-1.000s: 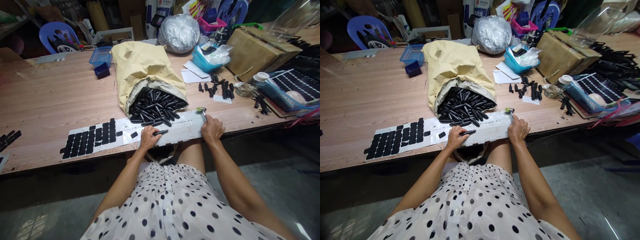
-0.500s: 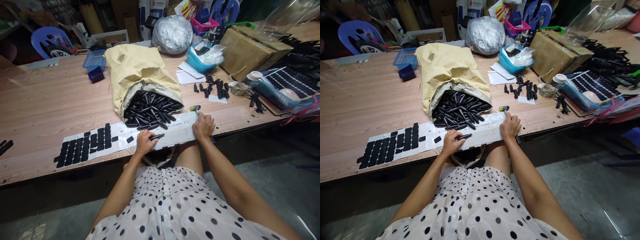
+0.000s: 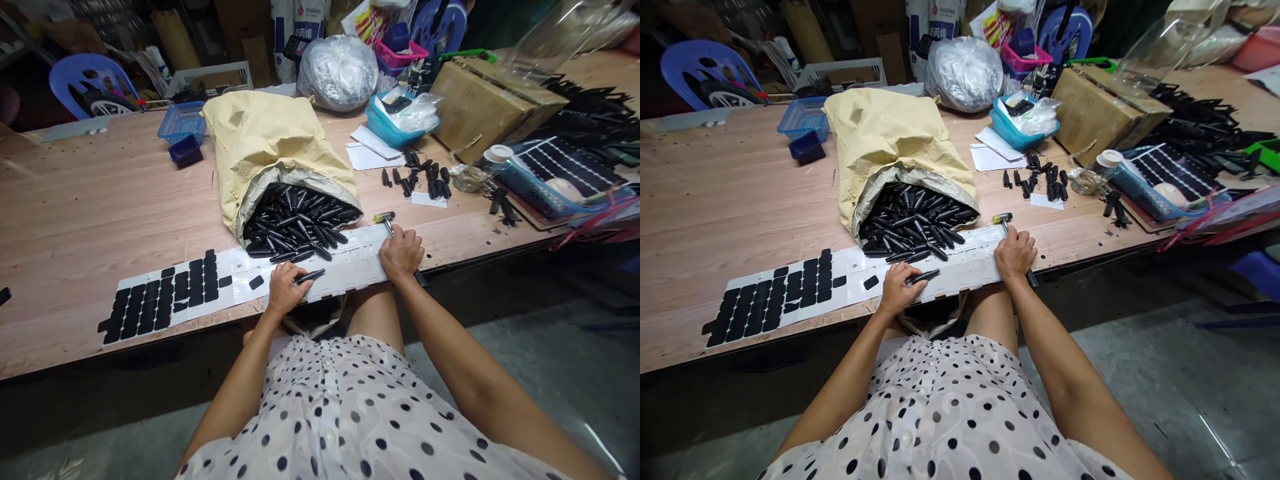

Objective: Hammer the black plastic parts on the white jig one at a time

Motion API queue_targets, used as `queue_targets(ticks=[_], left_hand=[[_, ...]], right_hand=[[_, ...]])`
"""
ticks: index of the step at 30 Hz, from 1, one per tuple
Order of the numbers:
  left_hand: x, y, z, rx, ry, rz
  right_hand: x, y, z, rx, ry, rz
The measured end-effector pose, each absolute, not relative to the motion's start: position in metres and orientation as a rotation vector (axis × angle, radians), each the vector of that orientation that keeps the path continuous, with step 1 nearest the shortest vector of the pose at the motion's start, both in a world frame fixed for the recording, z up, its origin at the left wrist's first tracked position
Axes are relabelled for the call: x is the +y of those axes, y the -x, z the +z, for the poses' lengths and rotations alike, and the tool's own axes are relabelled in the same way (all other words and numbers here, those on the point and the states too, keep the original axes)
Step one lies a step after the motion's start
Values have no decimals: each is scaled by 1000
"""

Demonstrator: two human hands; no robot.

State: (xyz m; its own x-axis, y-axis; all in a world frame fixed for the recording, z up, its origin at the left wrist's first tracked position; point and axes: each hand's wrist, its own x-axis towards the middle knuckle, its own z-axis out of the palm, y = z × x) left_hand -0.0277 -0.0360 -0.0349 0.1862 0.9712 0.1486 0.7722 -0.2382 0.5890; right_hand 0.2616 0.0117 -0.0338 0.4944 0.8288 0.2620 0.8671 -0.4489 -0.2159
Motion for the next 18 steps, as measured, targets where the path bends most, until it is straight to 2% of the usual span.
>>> queue_targets(ticks=[18], left_hand=[[-36,32,-38,1593,-2083,775]], right_hand=[[13,-257,-32,-1443,2430,-184]])
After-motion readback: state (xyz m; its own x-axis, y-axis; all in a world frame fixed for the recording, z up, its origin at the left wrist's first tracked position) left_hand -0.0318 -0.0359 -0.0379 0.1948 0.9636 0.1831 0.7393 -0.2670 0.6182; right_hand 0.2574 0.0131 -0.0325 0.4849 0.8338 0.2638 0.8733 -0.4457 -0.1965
